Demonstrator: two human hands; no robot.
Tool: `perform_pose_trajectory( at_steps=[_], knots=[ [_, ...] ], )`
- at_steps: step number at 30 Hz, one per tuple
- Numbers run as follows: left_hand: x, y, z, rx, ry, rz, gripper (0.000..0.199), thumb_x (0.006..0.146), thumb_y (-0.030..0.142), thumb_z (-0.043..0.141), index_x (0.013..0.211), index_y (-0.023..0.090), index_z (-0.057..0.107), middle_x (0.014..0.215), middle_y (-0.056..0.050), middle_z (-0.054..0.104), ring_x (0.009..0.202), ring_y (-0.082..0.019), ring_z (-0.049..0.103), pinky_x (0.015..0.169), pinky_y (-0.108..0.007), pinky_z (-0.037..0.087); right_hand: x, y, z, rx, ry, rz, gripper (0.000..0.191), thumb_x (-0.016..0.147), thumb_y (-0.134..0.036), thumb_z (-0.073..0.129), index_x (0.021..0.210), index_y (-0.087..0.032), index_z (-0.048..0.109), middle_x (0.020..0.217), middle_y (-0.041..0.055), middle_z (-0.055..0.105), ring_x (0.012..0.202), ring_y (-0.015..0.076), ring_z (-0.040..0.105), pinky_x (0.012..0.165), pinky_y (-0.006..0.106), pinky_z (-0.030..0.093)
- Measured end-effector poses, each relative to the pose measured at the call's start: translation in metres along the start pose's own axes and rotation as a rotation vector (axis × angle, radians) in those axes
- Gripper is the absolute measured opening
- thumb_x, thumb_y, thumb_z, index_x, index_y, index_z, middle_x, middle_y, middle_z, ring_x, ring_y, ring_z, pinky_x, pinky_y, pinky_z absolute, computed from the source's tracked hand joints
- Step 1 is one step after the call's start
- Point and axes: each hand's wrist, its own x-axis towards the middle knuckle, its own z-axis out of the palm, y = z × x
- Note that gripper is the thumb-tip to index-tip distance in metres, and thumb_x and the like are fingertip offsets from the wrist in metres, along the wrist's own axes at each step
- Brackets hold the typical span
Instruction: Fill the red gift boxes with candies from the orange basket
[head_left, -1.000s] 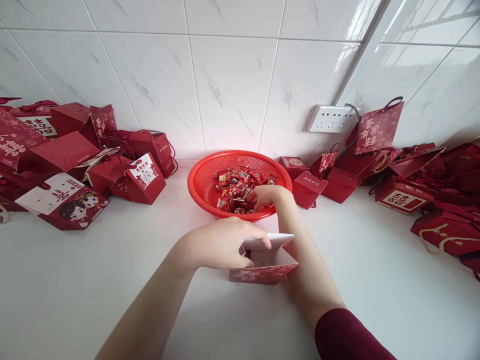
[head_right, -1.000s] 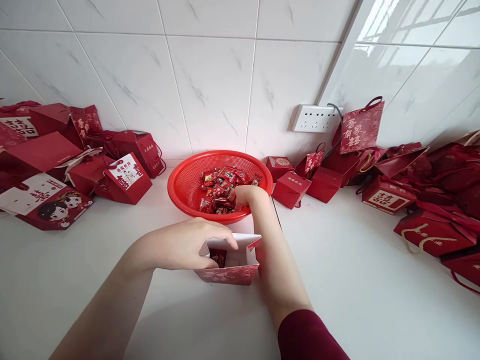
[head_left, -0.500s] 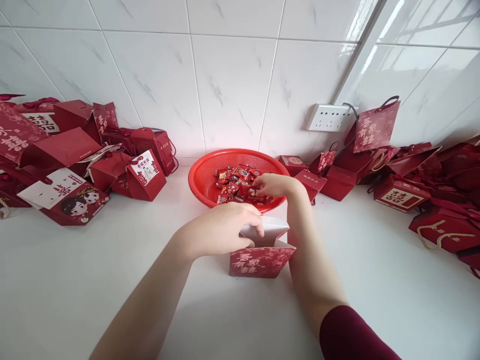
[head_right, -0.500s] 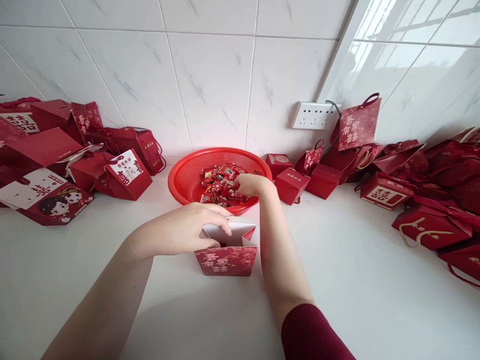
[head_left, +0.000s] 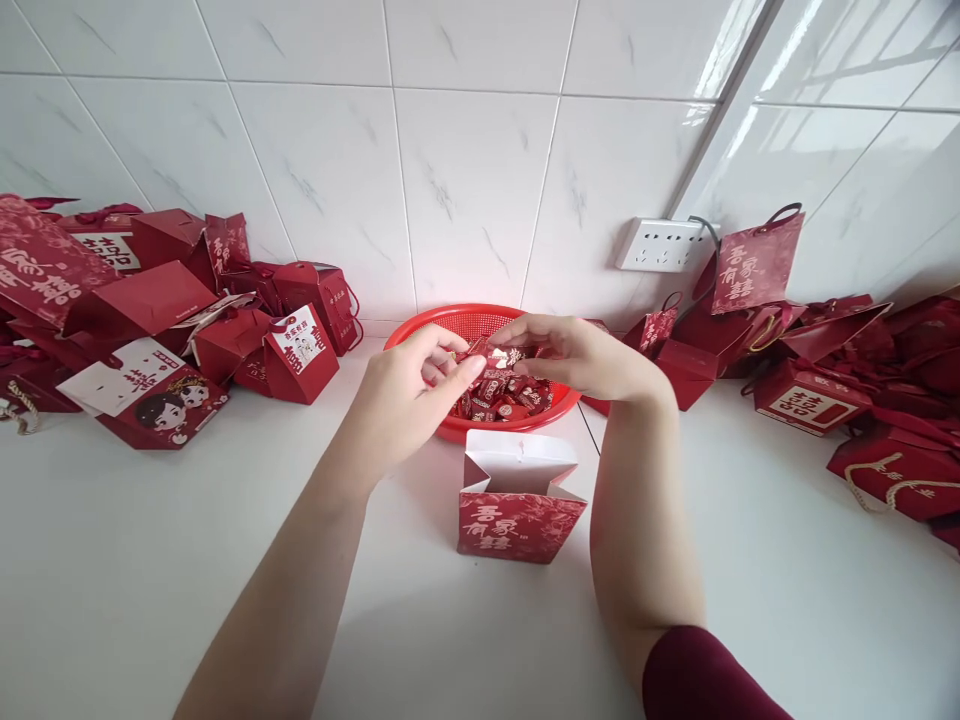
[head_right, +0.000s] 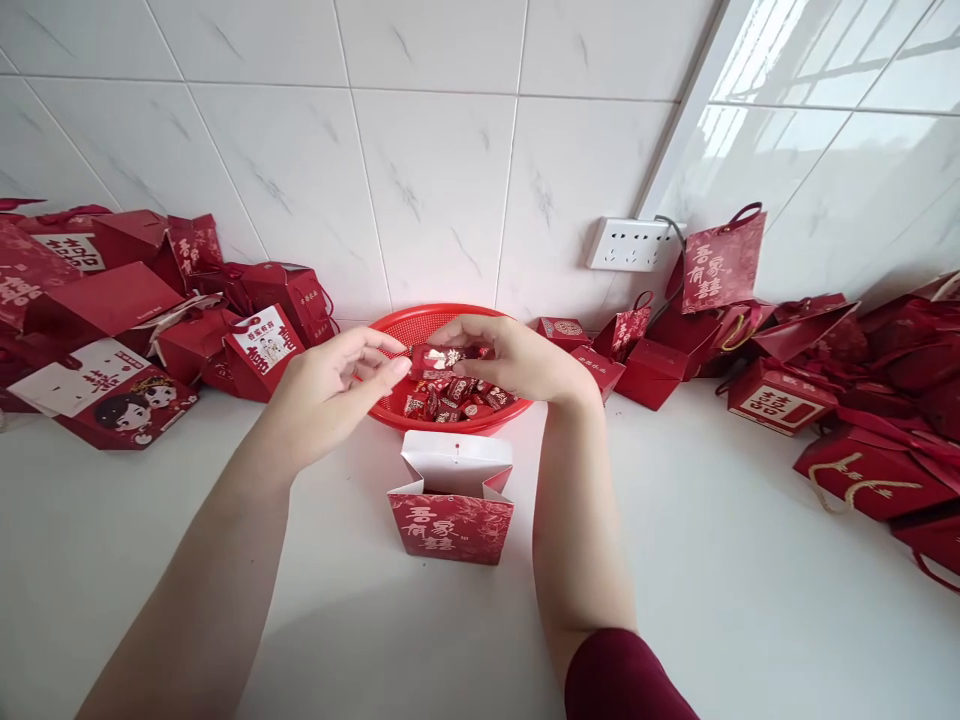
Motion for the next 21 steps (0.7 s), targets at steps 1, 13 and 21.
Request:
perform_pose_trajectory(
  at_steps=[1, 13, 21],
  knots=[
    [0.001, 0.0, 0.0, -0.023, 0.011, -0.019, 0.032, 0.089, 0.053, 0.061, 0.1, 0.023, 0.067, 0.084, -0.001, 0.067, 0.075, -0.015, 0.061, 0.067, -0.026, 0.047, -0.002, -0.005, 0.001, 0.069, 0.04, -0.066, 0.029, 0.087, -0.024, 0.066, 0.116, -0.022, 0.066, 0.117, 0.0055, 0.07, 0.109, 0.0202, 0.065, 0.094, 0.036, 0.053],
    [-0.003, 0.009, 0.005, -0.593, -0.147, -0.025, 0.029, 0.085, 0.046, 0.07, 0.097, 0.02, 0.067, 0.078, 0.0, 0.065, 0.071, -0.012, 0.061, 0.066, -0.023, 0.051, -0.023, -0.059, 0.015, -0.226, 0.293, -0.187, 0.014, 0.088, -0.019, 0.065, 0.095, -0.029, 0.072, 0.104, 0.0002, 0.073, 0.103, 0.0209, 0.068, 0.092, 0.038, 0.056],
    [-0.002, 0.006, 0.005, -0.589, -0.196, -0.019, 0.013, 0.087, 0.025, 0.064, 0.098, 0.019, 0.061, 0.088, -0.002, 0.069, 0.076, -0.013, 0.064, 0.068, -0.025, 0.054, -0.022, -0.06, 0.014, -0.316, 0.247, -0.217, 0.018, 0.083, -0.018, 0.066, 0.098, -0.027, 0.071, 0.116, 0.0025, 0.069, 0.106, 0.0236, 0.066, 0.094, 0.043, 0.055]
  ],
)
